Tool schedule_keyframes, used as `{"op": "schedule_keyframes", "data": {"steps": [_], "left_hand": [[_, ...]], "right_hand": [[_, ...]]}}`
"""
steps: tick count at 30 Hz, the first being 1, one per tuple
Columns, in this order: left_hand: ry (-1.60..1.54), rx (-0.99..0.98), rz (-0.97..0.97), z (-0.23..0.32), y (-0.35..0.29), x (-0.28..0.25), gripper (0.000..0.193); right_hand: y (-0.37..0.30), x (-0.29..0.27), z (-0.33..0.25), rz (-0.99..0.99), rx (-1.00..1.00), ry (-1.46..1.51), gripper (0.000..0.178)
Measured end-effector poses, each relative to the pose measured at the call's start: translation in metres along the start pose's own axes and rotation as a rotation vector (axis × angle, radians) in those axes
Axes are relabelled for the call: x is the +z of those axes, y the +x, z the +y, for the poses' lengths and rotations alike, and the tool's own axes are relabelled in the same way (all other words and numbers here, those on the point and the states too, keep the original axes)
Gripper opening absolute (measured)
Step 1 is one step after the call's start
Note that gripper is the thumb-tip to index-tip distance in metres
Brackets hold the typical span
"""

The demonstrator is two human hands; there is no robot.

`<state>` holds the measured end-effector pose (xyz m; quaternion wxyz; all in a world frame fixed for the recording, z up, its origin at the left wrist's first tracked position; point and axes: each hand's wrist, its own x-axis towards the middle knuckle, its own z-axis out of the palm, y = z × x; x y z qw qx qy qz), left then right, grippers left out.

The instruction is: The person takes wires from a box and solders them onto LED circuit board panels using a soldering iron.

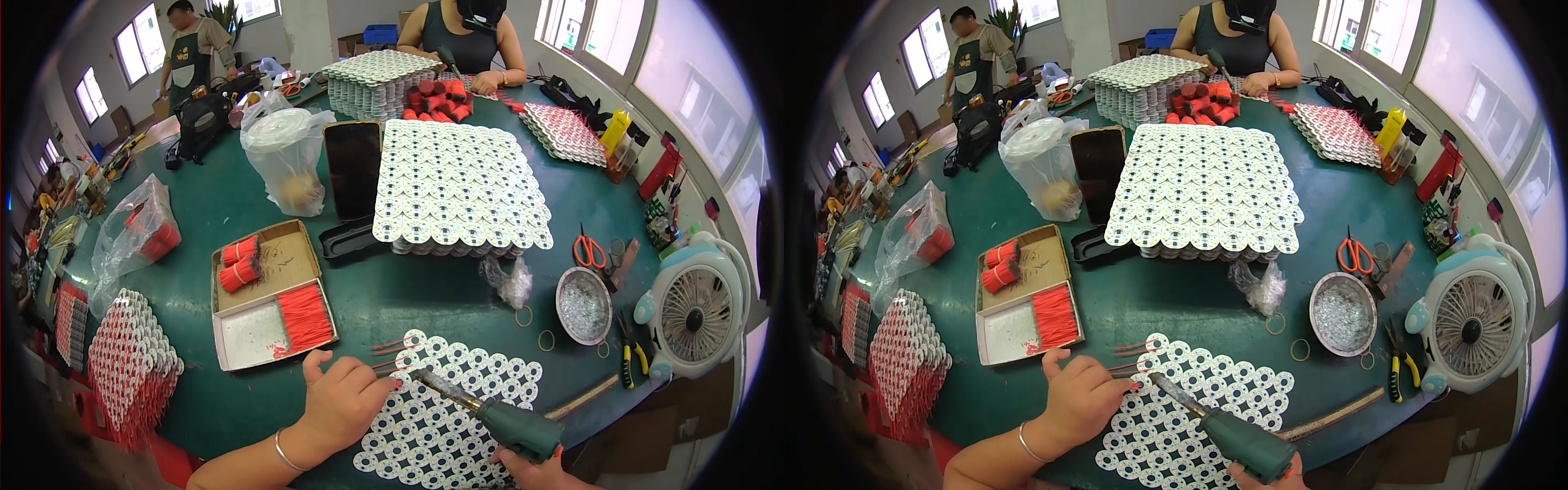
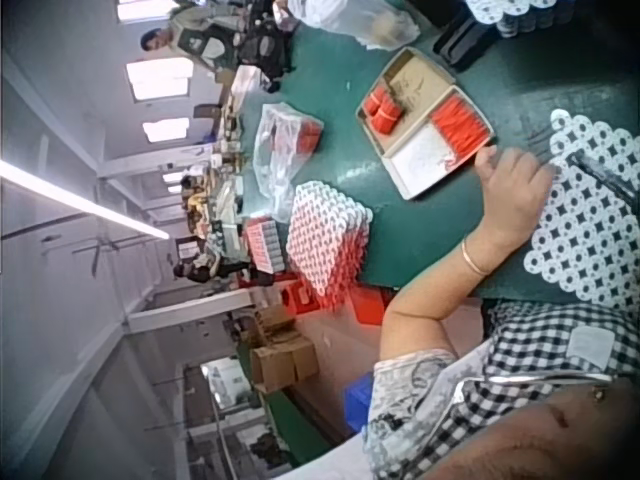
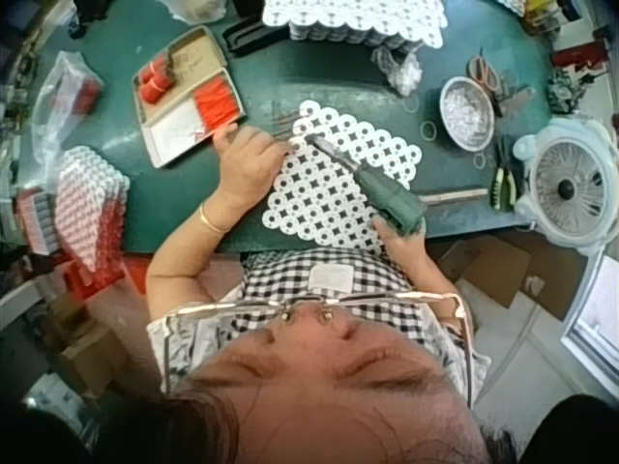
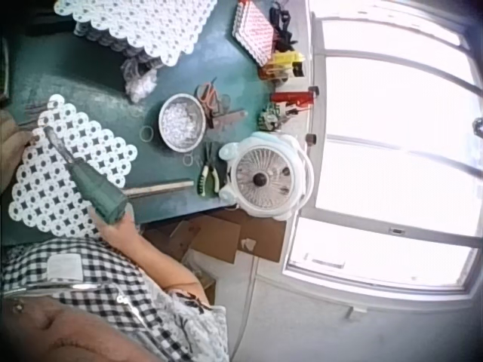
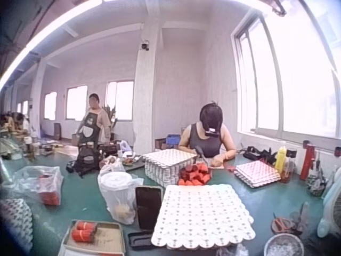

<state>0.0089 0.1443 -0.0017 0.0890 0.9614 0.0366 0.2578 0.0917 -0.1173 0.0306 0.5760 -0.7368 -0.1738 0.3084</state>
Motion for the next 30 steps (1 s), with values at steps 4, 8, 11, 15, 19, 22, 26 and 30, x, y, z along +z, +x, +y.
{"op": "schedule_keyframes", "data": {"steps": [4, 8, 11, 15, 19, 22, 26, 30], "left_hand": [[0.011, 0.014, 0.003, -0.001, -0.004, 0.006, 0.017], [0.005, 0.012, -0.01, -0.002, -0.002, 0.006, 0.016], [-0.011, 0.007, -0.004, -0.003, -0.003, 0.007, 0.015], [-0.025, 0.006, -0.009, -0.004, -0.002, 0.008, 0.015], [-0.028, 0.009, -0.001, -0.003, 0.0, 0.006, 0.014], [-0.015, -0.013, -0.068, -0.001, 0.001, 0.001, 0.001], [-0.006, 0.003, -0.058, -0.001, 0.0, 0.005, 0.007], [-0.022, 0.001, -0.036, -0.002, -0.002, 0.007, 0.011]], "right_hand": [[0.001, 0.002, 0.004, -0.025, -0.096, -0.112, 0.023], [0.004, 0.007, 0.009, -0.014, -0.183, -0.111, 0.025], [0.005, 0.01, 0.009, -0.005, -0.211, -0.127, 0.025], [0.008, 0.011, 0.005, -0.022, -0.206, -0.166, 0.025], [0.009, 0.012, 0.005, -0.031, -0.251, -0.163, 0.024], [0.007, 0.012, 0.005, -0.02, -0.217, -0.105, 0.023], [0.01, 0.0, 0.007, -0.035, -0.442, -0.311, 0.024], [0.005, -0.002, 0.002, -0.003, -0.443, -0.208, 0.024]]}}
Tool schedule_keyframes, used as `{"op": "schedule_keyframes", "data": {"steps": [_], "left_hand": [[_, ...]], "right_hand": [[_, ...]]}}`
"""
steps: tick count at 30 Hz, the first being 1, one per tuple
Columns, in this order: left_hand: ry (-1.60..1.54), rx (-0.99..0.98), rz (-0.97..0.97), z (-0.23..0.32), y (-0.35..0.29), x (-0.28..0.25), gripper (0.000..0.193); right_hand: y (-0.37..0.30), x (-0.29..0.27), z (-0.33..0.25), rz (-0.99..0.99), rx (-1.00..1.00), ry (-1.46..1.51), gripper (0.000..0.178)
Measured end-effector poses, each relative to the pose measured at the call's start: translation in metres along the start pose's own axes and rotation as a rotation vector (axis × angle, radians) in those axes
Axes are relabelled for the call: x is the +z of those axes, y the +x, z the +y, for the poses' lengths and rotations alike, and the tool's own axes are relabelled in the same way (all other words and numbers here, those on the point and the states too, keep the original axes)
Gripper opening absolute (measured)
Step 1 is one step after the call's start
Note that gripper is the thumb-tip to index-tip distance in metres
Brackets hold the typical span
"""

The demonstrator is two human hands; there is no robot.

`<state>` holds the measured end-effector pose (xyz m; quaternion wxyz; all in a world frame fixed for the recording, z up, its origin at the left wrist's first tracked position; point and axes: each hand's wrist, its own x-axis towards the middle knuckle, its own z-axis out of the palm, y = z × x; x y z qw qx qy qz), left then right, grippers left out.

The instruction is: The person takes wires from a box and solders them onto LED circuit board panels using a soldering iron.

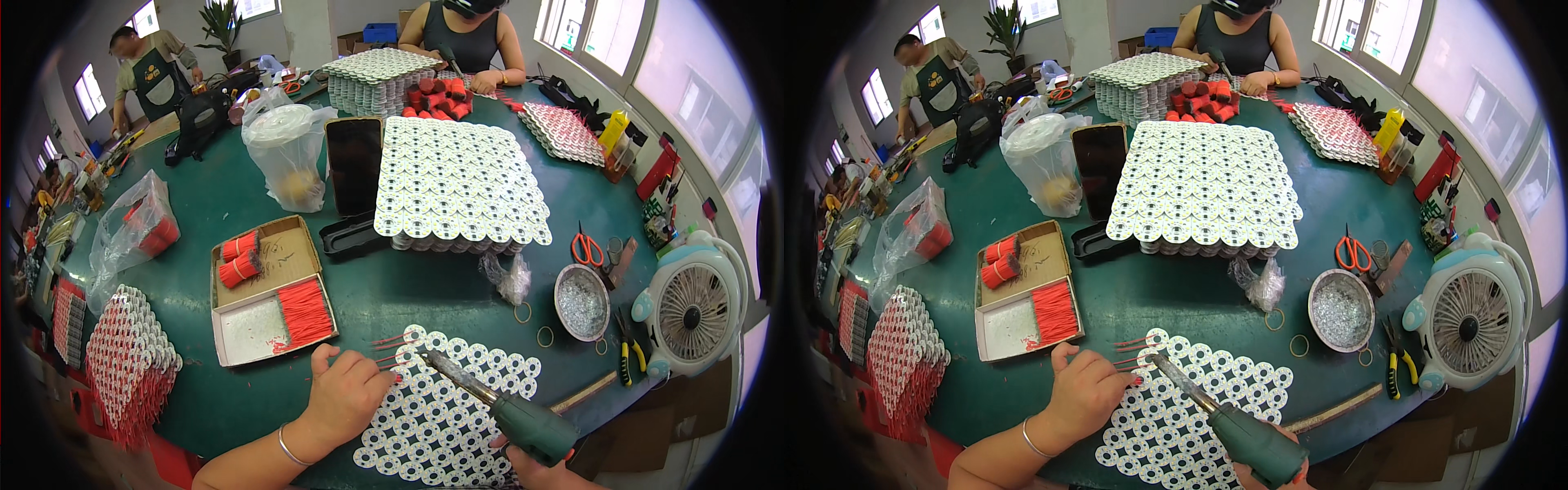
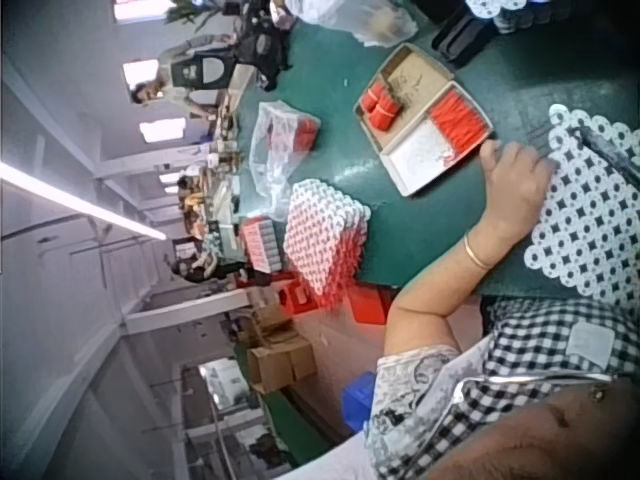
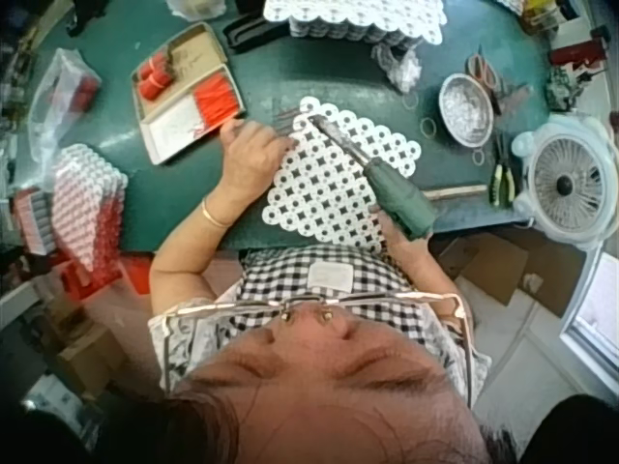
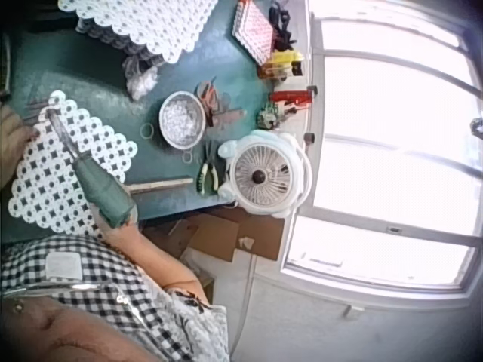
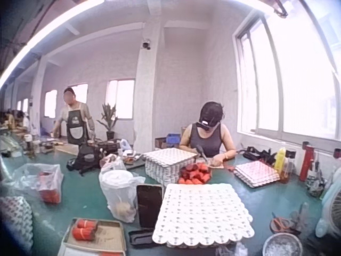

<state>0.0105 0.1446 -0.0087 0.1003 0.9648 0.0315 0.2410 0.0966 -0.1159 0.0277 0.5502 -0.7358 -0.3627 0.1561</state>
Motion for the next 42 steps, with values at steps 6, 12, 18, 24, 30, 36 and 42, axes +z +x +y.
{"op": "schedule_keyframes", "data": {"steps": [6, 12, 18, 24, 30, 36, 42], "left_hand": [[-0.031, -0.027, 0.019, 0.007, 0.002, -0.008, 0.011], [0.045, 0.013, 0.027, 0.014, -0.003, -0.005, 0.013], [0.034, 0.015, 0.016, 0.012, -0.005, -0.001, 0.012], [0.014, 0.007, -0.005, 0.012, -0.005, -0.003, 0.012], [0.004, 0.005, 0.001, 0.011, -0.006, -0.002, 0.012], [0.007, 0.006, 0.007, 0.012, -0.005, -0.002, 0.013], [0.002, 0.017, 0.006, 0.013, -0.005, -0.004, 0.014]], "right_hand": [[-0.013, -0.001, 0.004, 0.052, 0.154, 0.07, 0.018], [-0.015, 0.002, 0.001, 0.007, 0.337, 0.165, 0.02], [-0.014, 0.003, 0.001, -0.021, 0.3, 0.083, 0.022], [-0.009, 0.006, -0.002, -0.04, 0.327, 0.107, 0.022], [-0.007, 0.008, -0.004, -0.04, 0.294, 0.093, 0.021], [-0.005, 0.008, -0.006, -0.025, 0.269, 0.082, 0.018], [-0.016, 0.0, 0.0, 0.039, 0.255, 0.144, 0.015]]}}
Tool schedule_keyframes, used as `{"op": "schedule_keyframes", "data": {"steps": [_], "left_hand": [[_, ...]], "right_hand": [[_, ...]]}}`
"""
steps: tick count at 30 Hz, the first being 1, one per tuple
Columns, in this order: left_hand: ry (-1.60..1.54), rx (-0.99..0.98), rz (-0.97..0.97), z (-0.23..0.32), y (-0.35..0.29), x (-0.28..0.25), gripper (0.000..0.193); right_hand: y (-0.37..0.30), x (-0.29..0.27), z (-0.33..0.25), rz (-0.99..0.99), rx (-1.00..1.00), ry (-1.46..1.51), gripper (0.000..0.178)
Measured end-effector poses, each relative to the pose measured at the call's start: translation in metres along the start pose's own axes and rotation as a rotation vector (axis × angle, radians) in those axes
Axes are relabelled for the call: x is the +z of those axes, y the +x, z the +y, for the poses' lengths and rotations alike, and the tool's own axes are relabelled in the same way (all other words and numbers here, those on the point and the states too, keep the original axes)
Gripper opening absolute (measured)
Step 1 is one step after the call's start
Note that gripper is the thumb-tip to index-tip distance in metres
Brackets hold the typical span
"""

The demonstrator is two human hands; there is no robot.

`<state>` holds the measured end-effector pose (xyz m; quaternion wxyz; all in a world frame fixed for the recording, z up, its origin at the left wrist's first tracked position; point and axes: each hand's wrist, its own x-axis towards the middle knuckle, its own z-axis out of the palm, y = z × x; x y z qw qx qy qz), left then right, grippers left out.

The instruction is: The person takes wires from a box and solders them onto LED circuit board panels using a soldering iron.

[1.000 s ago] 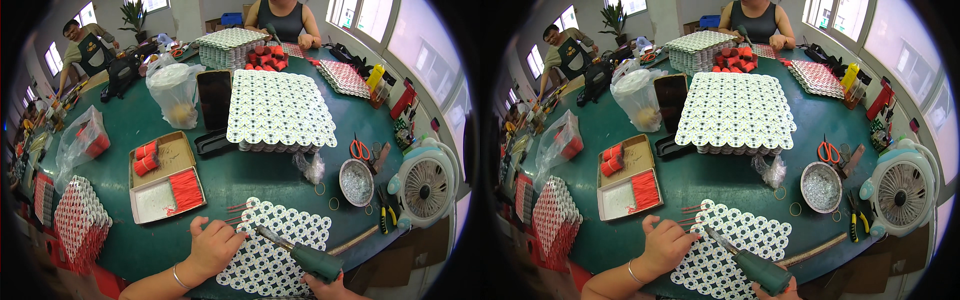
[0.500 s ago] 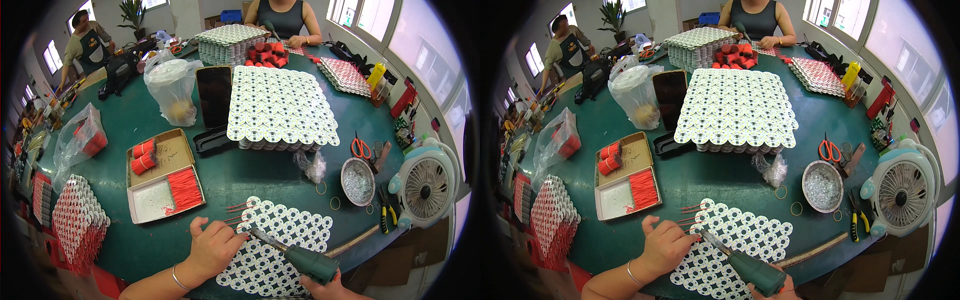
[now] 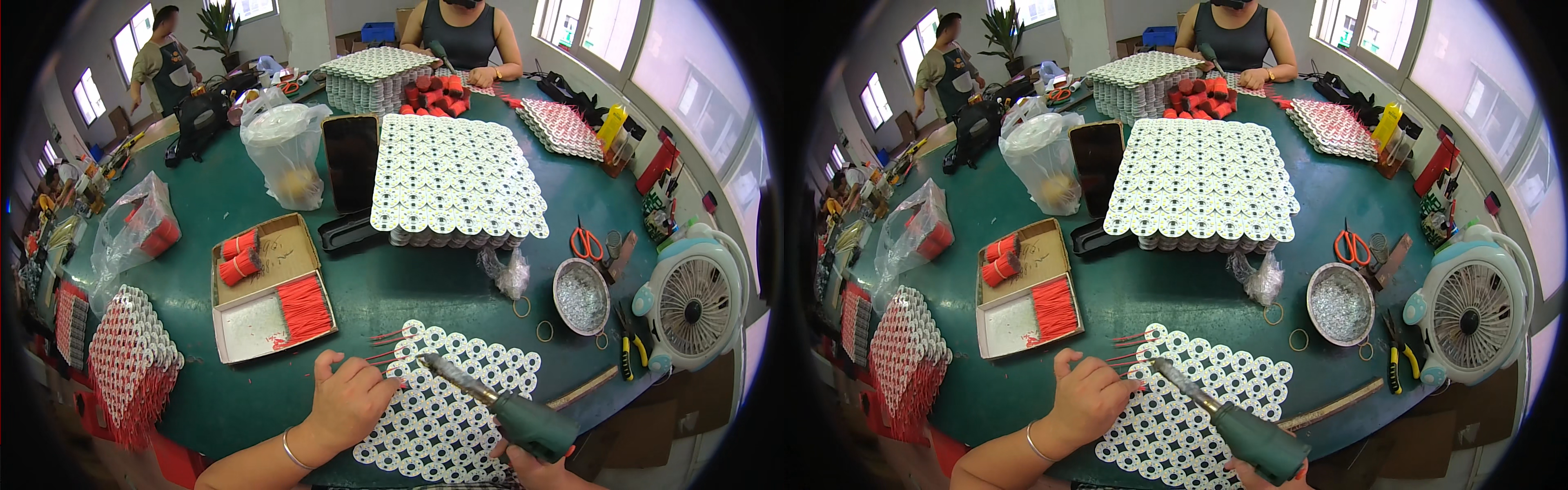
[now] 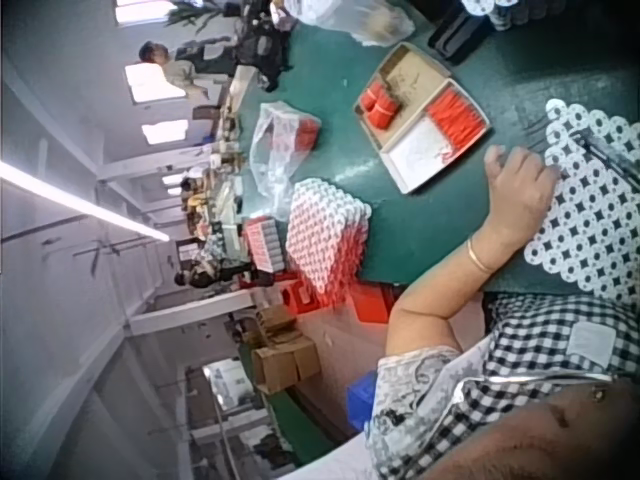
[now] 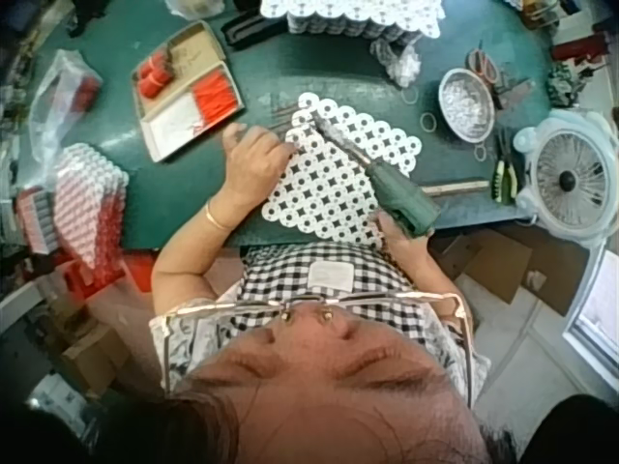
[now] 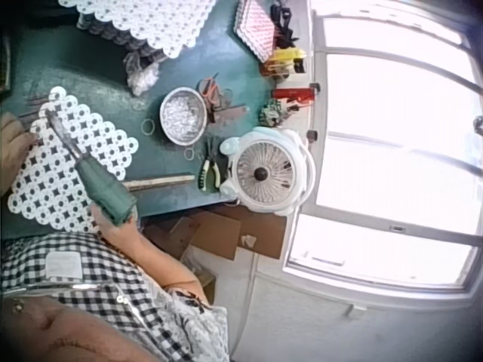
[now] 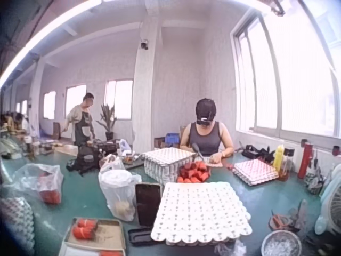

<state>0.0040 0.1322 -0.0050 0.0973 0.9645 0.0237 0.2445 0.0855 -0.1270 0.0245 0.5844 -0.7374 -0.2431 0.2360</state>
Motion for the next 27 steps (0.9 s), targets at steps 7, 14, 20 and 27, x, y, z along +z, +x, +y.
{"op": "schedule_keyframes", "data": {"steps": [7, 14, 20, 27], "left_hand": [[-0.124, -0.068, 0.03, -0.005, -0.001, 0.0, 0.013], [0.005, -0.104, 0.012, 0.004, -0.011, -0.017, 0.005], [0.052, -0.09, 0.017, 0.005, -0.018, -0.014, 0.005], [0.016, -0.109, 0.018, 0.002, -0.022, -0.011, 0.006]], "right_hand": [[0.002, 0.0, -0.016, 0.041, 0.019, 0.179, 0.012], [-0.004, -0.002, -0.004, -0.026, 0.039, 0.179, 0.012], [-0.006, 0.004, -0.004, -0.079, 0.136, 0.052, 0.013], [-0.002, 0.01, 0.002, -0.073, 0.029, -0.04, 0.018]]}}
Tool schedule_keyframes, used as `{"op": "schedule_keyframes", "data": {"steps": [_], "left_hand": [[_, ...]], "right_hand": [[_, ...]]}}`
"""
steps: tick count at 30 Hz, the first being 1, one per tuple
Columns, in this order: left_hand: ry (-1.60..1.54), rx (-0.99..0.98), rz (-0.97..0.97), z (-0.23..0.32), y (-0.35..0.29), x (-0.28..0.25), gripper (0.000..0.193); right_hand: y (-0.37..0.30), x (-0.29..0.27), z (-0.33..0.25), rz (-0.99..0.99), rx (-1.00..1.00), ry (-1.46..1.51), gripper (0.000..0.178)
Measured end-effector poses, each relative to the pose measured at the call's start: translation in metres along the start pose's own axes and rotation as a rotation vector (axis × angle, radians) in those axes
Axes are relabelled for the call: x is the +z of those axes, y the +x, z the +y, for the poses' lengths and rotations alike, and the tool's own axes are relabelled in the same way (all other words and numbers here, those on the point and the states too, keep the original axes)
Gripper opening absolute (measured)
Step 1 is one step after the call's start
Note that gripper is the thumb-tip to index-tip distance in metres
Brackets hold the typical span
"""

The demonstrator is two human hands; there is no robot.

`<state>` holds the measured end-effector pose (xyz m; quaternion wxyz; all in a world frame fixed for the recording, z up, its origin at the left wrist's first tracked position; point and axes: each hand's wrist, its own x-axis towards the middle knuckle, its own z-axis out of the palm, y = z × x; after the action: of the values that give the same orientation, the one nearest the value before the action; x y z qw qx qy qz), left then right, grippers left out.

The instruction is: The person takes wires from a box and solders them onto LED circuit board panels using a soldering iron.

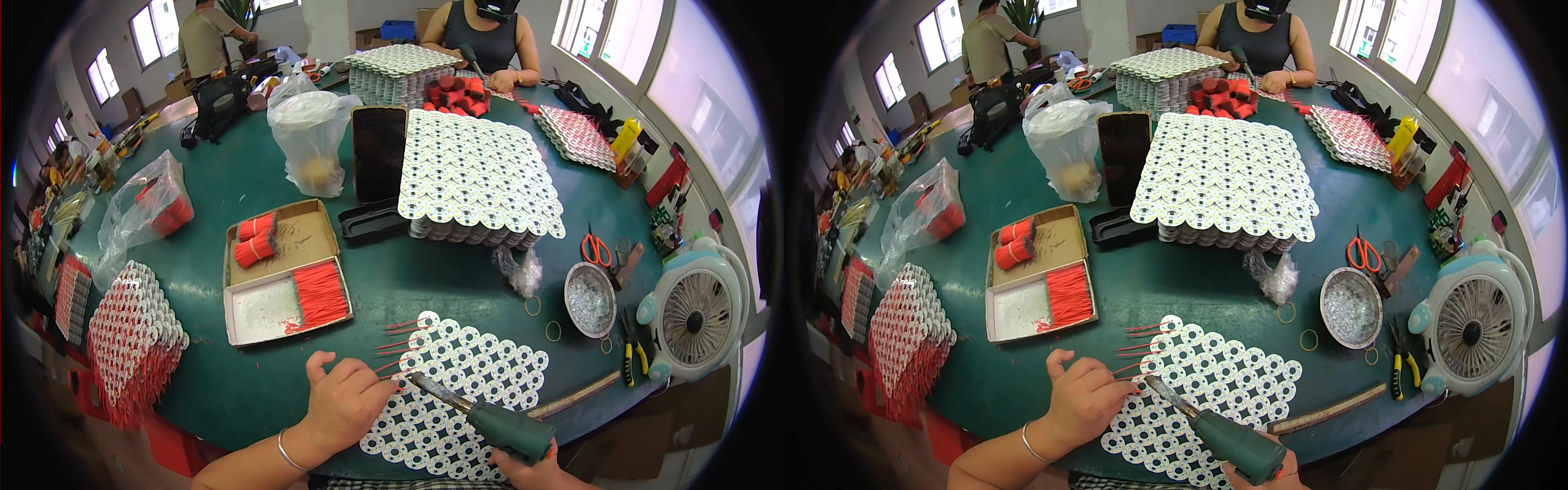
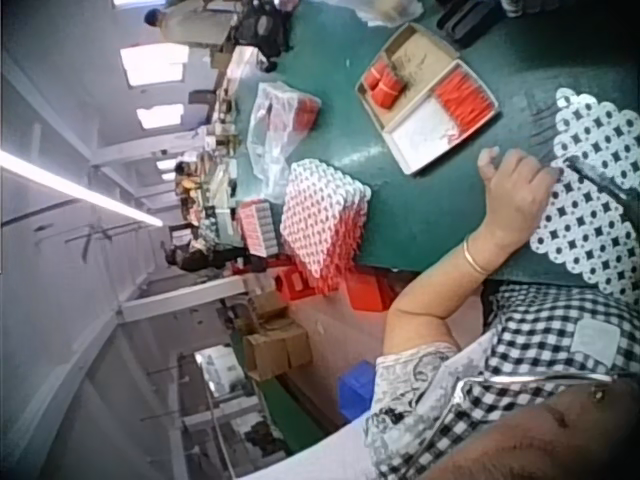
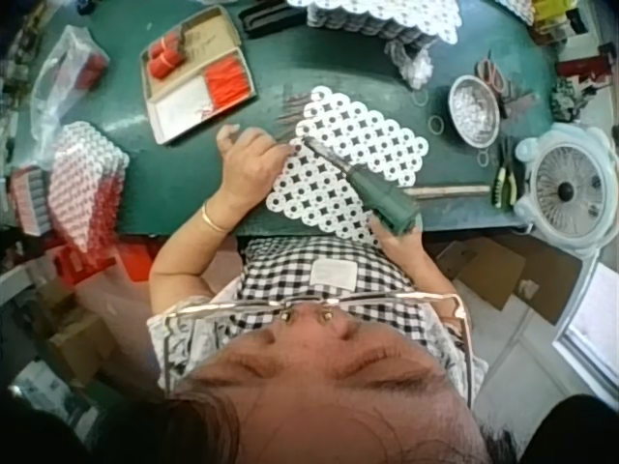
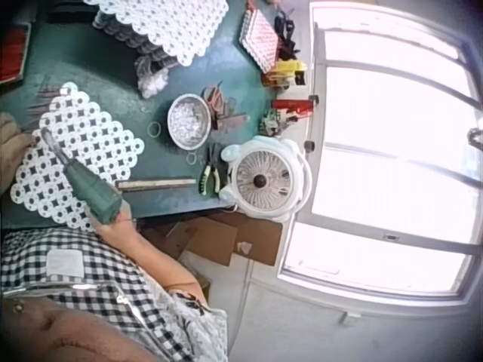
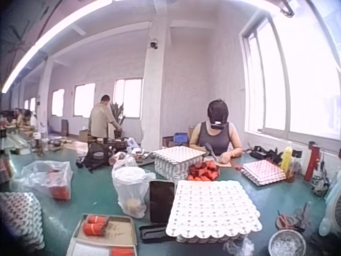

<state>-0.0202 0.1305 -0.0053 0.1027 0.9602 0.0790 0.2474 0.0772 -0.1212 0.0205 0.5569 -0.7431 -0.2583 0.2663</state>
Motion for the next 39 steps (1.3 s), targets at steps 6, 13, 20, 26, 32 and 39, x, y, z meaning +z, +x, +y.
{"op": "schedule_keyframes", "data": {"steps": [6, 13, 20, 26, 32, 39], "left_hand": [[-0.068, 0.0, 0.009, -0.004, -0.001, 0.003, 0.016], [-0.083, 0.004, -0.002, -0.005, 0.0, 0.005, 0.016], [-0.054, -0.012, -0.076, -0.003, 0.001, -0.001, 0.005], [-0.051, 0.011, -0.043, -0.004, -0.001, 0.002, 0.006], [0.037, 0.095, 0.127, 0.005, -0.004, 0.0, 0.011], [0.019, 0.103, 0.099, 0.006, -0.006, 0.004, 0.009]], "right_hand": [[0.0, 0.001, 0.003, -0.007, -0.019, -0.071, 0.021], [0.003, 0.003, 0.0, 0.008, -0.08, -0.123, 0.023], [0.002, 0.001, -0.001, 0.025, -0.152, -0.134, 0.023], [-0.003, -0.007, -0.004, 0.065, -0.014, 0.011, 0.015], [-0.017, -0.008, 0.005, 0.036, 0.014, 0.015, 0.014], [-0.018, -0.004, 0.004, 0.035, 0.081, 0.027, 0.018]]}}
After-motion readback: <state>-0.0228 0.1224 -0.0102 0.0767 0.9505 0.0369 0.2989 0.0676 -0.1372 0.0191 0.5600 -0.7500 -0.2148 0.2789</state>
